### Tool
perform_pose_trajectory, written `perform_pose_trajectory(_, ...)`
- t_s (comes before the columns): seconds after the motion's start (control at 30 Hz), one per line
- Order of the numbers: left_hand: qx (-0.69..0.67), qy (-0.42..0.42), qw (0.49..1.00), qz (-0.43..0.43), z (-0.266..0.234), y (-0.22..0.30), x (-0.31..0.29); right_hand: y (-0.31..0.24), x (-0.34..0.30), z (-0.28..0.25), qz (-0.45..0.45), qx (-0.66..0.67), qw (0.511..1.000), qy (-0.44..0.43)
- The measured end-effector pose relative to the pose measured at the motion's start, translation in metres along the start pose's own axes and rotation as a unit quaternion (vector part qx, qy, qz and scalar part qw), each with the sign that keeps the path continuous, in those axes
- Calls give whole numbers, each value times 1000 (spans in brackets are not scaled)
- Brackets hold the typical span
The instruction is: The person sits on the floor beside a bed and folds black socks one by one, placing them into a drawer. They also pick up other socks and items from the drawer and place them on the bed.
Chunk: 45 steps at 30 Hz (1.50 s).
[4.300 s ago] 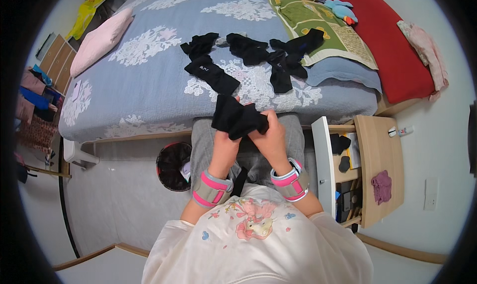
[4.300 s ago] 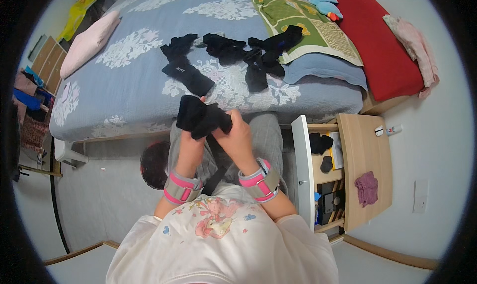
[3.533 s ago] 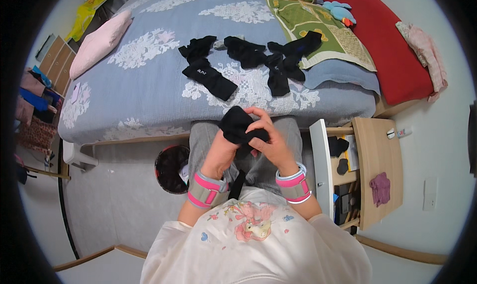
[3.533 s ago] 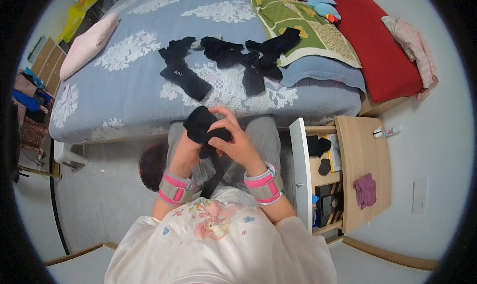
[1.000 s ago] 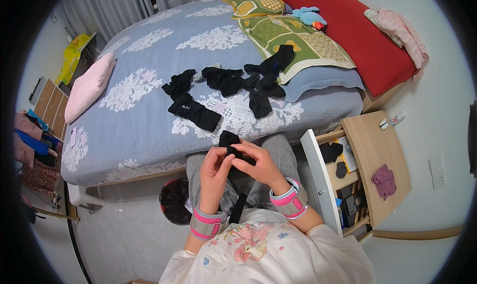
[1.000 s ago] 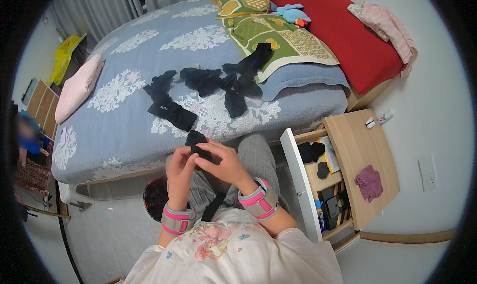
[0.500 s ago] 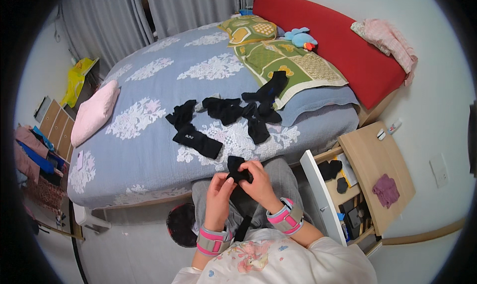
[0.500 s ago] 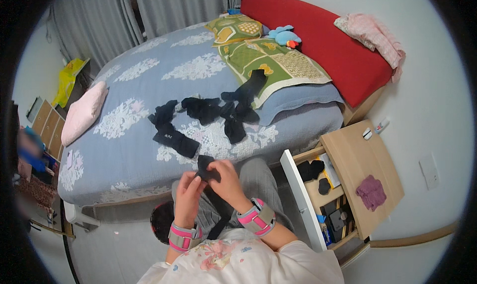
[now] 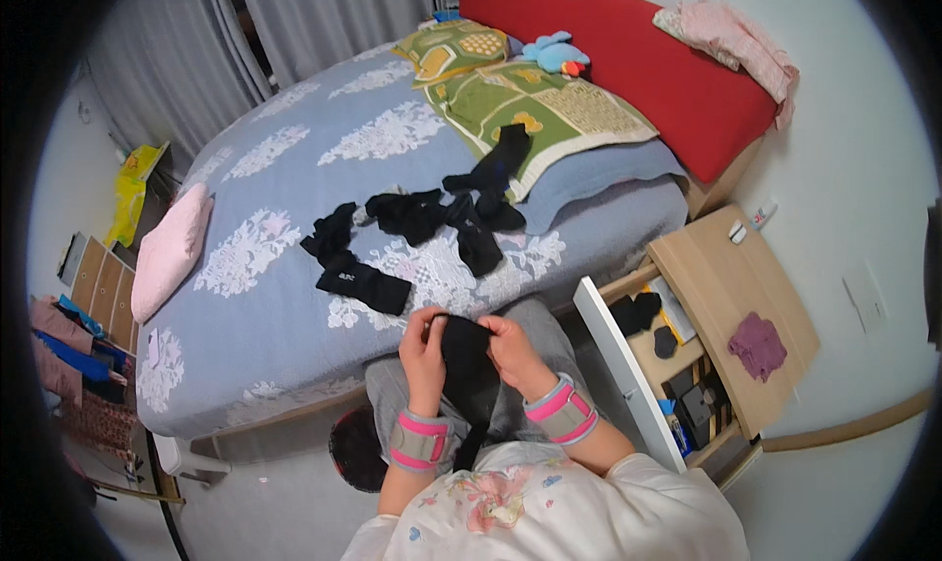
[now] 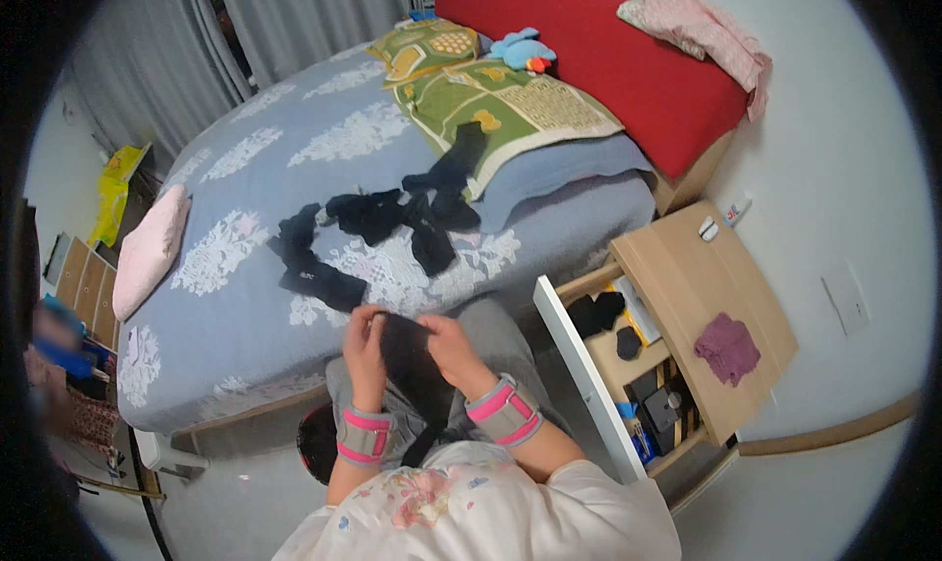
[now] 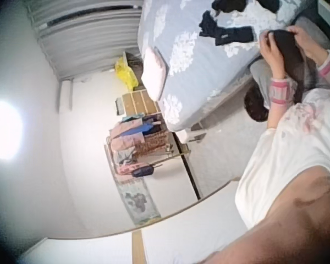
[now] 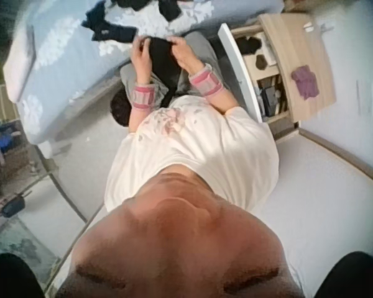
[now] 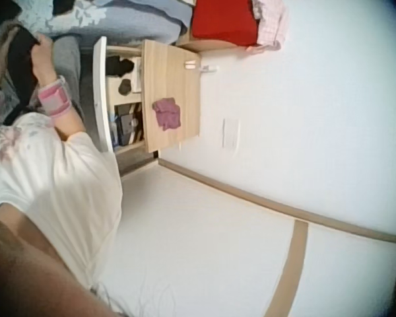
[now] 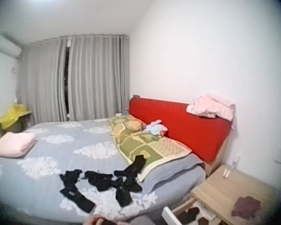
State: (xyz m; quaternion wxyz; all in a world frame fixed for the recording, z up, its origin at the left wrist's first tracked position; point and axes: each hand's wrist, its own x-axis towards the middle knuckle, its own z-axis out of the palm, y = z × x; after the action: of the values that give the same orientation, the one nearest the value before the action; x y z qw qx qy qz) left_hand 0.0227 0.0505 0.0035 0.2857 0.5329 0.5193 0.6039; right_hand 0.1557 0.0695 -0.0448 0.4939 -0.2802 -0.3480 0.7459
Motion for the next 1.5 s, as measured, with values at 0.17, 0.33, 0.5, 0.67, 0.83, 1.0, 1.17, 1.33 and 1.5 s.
perform_pose_trajectory(0.17, 9, -75, 994, 76, 21, 27, 6, -22, -12, -3, 29, 141, 989, 27)
perform_pose_trajectory(0.33, -7, -162, 986, 44, 43, 24, 4, -25, -35, -42, 9, 138, 987, -85)
perform_pose_trajectory(0.5, -151, -298, 928, -163, 94, 3, -10, -34, -71, -85, -3, 240, 958, -154)
perform_pose_trajectory(0.67, -129, -338, 930, -66, 137, -29, -32, -38, -103, -124, -10, 247, 964, 103)
perform_pose_trajectory(0.83, -118, -342, 923, -130, 132, -10, -23, -87, -145, -159, -152, 3, 907, 392)
perform_pose_trajectory(1.0, -107, -298, 940, -131, 112, -20, -17, -84, -172, -195, -123, -165, 860, 468)
perform_pose_trajectory(1.17, -101, -253, 951, -146, 86, -26, -15, -75, -173, -205, -53, -207, 842, 495)
perform_pose_trajectory(1.33, -123, -182, 962, -165, 61, -39, -6, -75, -146, -193, -100, -337, 829, 436)
perform_pose_trajectory(1.5, -93, -110, 980, -138, 36, -60, 3, -73, -74, -131, -96, -341, 896, 270)
